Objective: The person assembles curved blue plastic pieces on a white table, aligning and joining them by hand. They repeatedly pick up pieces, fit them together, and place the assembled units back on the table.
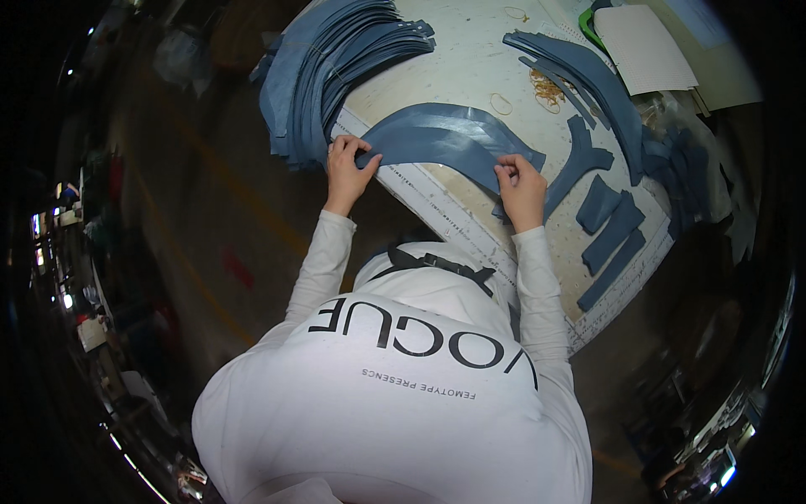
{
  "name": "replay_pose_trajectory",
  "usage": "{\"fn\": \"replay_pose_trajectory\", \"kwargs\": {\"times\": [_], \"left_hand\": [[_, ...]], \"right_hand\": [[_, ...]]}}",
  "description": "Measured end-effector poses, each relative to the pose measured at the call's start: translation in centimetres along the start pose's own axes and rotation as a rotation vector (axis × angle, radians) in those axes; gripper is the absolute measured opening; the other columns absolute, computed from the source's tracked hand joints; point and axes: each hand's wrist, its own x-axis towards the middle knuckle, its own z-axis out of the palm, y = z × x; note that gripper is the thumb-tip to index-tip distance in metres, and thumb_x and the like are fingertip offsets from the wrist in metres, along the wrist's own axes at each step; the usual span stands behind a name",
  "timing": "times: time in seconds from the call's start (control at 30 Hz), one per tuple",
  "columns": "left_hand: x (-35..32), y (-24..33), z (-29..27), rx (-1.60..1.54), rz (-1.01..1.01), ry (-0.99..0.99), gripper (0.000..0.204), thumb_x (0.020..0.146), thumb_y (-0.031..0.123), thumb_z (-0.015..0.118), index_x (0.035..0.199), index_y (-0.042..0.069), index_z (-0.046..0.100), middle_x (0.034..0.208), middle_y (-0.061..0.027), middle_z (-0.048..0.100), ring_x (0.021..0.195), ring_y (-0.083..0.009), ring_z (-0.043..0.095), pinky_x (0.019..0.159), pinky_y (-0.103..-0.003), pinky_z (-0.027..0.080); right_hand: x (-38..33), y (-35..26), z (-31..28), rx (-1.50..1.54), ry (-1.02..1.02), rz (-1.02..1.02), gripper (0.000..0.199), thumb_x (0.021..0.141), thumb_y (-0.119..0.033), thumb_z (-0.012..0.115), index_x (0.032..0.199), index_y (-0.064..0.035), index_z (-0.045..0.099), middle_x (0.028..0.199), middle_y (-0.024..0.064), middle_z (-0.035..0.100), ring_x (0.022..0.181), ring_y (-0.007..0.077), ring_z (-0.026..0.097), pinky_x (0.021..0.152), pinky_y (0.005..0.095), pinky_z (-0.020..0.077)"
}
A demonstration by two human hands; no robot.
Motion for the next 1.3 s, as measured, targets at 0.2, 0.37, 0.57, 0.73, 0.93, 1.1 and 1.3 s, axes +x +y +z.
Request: {"fn": "replay_pose_trajectory", "kwargs": {"times": [0.2, 0.37, 0.57, 0.73, 0.93, 1.1, 1.3], "left_hand": [[-2.2, 0.5, -4.3, -0.338, -0.353, -0.537, 0.019, 0.078, 0.017, 0.075, 0.083, 0.001, 0.067, 0.062, -0.0014, 0.06, 0.055, -0.0048, 0.049, 0.055, -0.021, 0.043], [-2.1, 0.4, -7.4, -0.353, -0.342, -0.71, 0.019, 0.079, 0.016, 0.074, 0.084, 0.0, 0.067, 0.064, 0.0, 0.06, 0.058, -0.0042, 0.049, 0.057, -0.021, 0.043], [0.4, 1.0, -5.6, -0.481, -0.254, -0.335, 0.015, 0.083, 0.012, 0.07, 0.086, -0.001, 0.065, 0.066, 0.0021, 0.058, 0.063, -0.0031, 0.049, 0.061, -0.02, 0.042], [1.9, -0.1, -1.7, -0.188, -0.209, -0.14, 0.021, 0.078, 0.013, 0.071, 0.096, 0.003, 0.066, 0.079, -0.0092, 0.064, 0.07, -0.0215, 0.062, 0.067, -0.033, 0.05], [1.9, -1.2, 0.9, -0.039, -0.031, -0.095, 0.035, 0.073, 0.017, 0.074, 0.106, 0.007, 0.065, 0.093, -0.0107, 0.06, 0.09, -0.03, 0.06, 0.082, -0.04, 0.047], [2.2, -1.7, 1.1, -0.132, -0.119, -0.166, 0.041, 0.071, 0.018, 0.077, 0.108, 0.005, 0.063, 0.1, -0.0131, 0.06, 0.094, -0.0312, 0.058, 0.085, -0.039, 0.046], [3.6, 0.3, 0.8, -0.191, 0.036, -0.116, 0.067, 0.066, 0.02, 0.081, 0.126, 0.009, 0.053, 0.117, -0.0146, 0.055, 0.113, -0.0328, 0.05, 0.096, -0.041, 0.041]], "right_hand": [[-3.0, -0.5, -3.0, -0.08, -0.261, 0.046, 0.016, 0.074, -0.004, 0.071, 0.09, -0.0019, 0.068, 0.07, 0.009, 0.065, 0.058, 0.0156, 0.059, 0.059, 0.0277, 0.0471], [-4.4, -1.1, -3.8, -0.047, -0.439, 0.094, 0.015, 0.073, -0.004, 0.072, 0.087, -0.0009, 0.067, 0.069, 0.0078, 0.064, 0.056, 0.0118, 0.056, 0.057, 0.0256, 0.0459], [-0.6, -1.1, -2.6, 0.0, -0.184, 0.001, 0.014, 0.076, -0.007, 0.072, 0.088, -0.002, 0.067, 0.069, 0.0064, 0.065, 0.058, 0.0117, 0.058, 0.058, 0.0251, 0.0475], [3.4, -0.1, 0.6, -0.008, -0.072, -0.055, 0.018, 0.075, -0.008, 0.072, 0.091, -0.0042, 0.067, 0.075, 0.0078, 0.065, 0.067, 0.018, 0.062, 0.065, 0.0297, 0.05], [4.4, 0.1, 3.0, -0.282, 0.025, -0.241, 0.026, 0.073, -0.013, 0.073, 0.098, -0.0097, 0.067, 0.096, 0.0081, 0.056, 0.095, 0.0262, 0.057, 0.081, 0.0378, 0.0473], [4.1, -0.6, 3.3, -0.306, 0.104, -0.377, 0.023, 0.071, -0.012, 0.073, 0.093, -0.0096, 0.064, 0.094, 0.007, 0.056, 0.093, 0.0268, 0.054, 0.078, 0.0384, 0.0455], [3.9, -4.0, 0.6, -0.102, -0.082, -0.291, 0.015, 0.08, -0.014, 0.067, 0.089, -0.0099, 0.057, 0.082, 0.0088, 0.065, 0.079, 0.0302, 0.062, 0.068, 0.0403, 0.0486]]}}
